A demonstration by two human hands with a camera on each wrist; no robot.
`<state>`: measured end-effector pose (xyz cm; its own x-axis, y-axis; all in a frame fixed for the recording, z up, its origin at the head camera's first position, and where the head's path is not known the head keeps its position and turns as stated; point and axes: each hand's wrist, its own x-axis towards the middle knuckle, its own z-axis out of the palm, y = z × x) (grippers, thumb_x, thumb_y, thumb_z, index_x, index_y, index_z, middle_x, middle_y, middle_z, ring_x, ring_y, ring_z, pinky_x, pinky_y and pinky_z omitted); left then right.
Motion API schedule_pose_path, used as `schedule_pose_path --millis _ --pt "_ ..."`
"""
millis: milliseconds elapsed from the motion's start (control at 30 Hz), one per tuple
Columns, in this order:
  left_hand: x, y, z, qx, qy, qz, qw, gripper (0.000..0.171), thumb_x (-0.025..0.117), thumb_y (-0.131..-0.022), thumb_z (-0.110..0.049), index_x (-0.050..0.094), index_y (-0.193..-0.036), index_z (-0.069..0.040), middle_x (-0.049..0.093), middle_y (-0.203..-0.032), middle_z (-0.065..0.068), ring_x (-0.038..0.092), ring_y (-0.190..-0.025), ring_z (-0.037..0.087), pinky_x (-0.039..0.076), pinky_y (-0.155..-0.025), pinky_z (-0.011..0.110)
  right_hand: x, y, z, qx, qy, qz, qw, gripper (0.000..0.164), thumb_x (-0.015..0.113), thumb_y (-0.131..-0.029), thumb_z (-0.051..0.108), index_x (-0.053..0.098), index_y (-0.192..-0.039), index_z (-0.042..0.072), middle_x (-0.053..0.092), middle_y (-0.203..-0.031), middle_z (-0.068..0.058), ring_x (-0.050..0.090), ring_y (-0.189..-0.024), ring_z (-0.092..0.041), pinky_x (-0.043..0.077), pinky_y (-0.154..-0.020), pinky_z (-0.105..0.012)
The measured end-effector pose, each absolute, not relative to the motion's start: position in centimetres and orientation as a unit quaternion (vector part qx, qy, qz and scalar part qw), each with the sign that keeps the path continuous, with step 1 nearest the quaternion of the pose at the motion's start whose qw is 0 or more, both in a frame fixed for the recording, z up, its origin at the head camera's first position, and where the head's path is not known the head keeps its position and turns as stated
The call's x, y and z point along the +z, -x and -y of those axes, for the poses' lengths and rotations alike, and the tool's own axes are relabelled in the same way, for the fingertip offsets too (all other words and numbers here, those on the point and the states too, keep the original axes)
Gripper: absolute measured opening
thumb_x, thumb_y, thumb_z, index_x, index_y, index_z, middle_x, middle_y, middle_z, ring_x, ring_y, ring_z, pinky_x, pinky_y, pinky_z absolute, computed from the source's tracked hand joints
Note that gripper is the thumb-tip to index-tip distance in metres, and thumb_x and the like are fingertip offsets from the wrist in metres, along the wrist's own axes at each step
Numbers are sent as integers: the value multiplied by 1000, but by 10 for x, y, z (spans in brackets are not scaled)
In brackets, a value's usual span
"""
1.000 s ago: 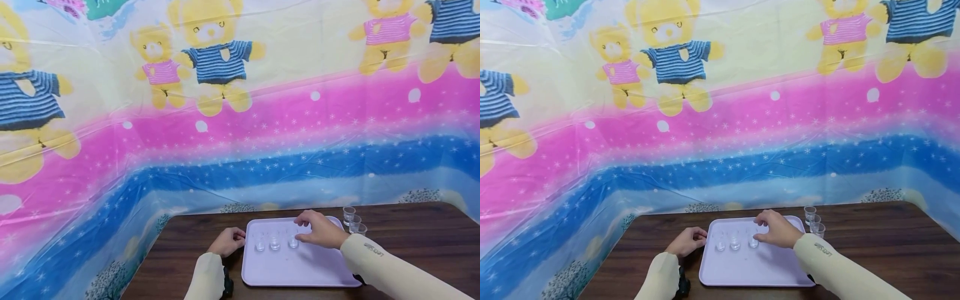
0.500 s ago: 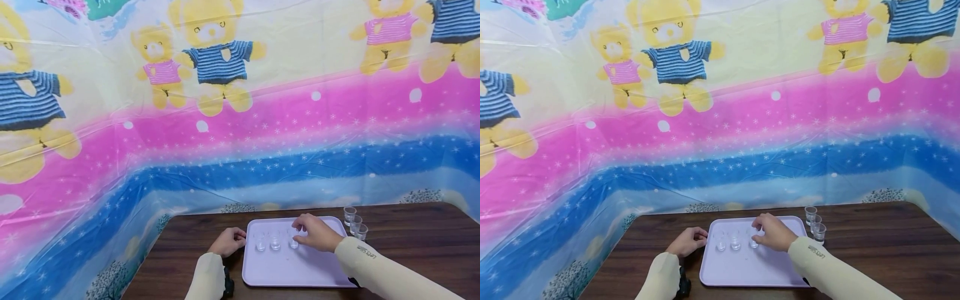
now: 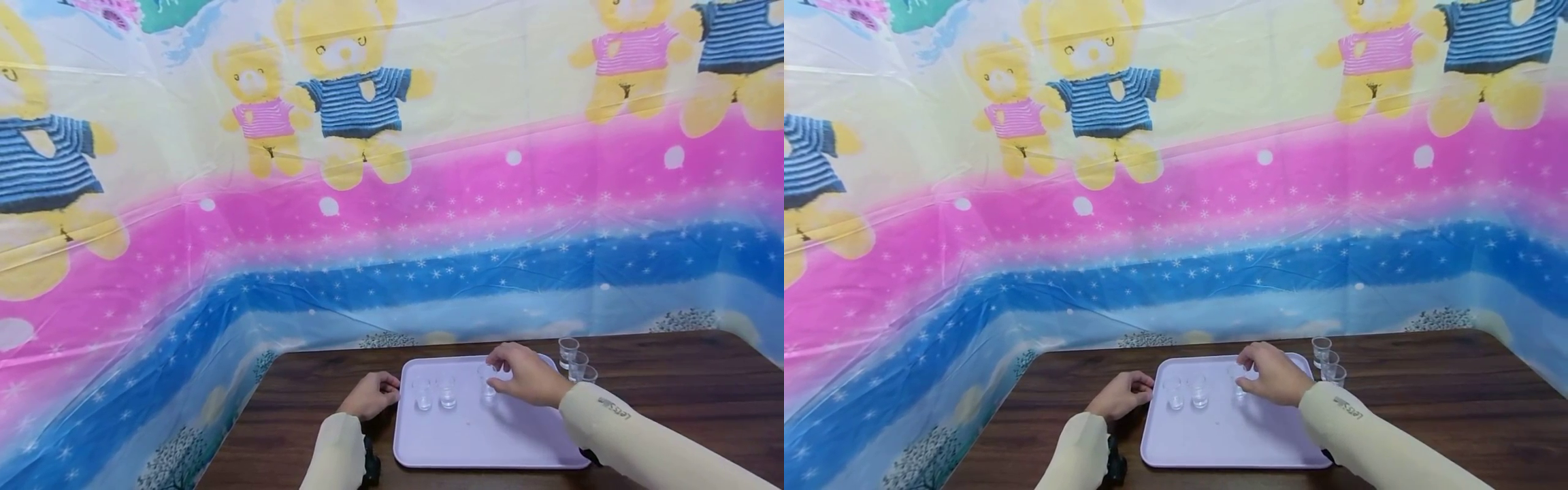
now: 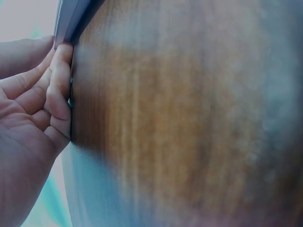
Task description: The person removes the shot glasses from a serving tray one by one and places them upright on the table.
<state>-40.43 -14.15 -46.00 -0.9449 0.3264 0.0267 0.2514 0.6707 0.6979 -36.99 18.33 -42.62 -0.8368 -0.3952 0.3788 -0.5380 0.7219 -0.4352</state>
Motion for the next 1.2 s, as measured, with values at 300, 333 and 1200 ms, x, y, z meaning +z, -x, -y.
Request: schedule_pose_path --millis 300,333,1200 --pt "-460 405 141 374 -160 -912 50 16 64 -88 -8 62 -104 -2 58 -87 3 54 -79 18 46 -74 38 -425 363 -212 262 -243 923 145 25 76 -79 17 64 -99 9 58 -89 3 54 -80 -15 46 -69 -30" --pt "-460 405 141 374 -159 -912 51 16 64 -88 -8 62 -104 -2 58 -87 3 54 -79 18 46 -74 38 -425 362 -215 263 -243 922 145 25 76 -79 17 64 -99 8 58 -89 2 54 -80 -15 46 -69 -30" --pt "-460 403 142 365 -170 -914 44 17 63 -89 -9 62 -105 -2 58 -87 3 54 -79 18 46 -74 39 -419 340 -266 263 -223 930 128 26 76 -79 21 62 -97 9 56 -84 3 53 -75 -16 45 -63 -28"
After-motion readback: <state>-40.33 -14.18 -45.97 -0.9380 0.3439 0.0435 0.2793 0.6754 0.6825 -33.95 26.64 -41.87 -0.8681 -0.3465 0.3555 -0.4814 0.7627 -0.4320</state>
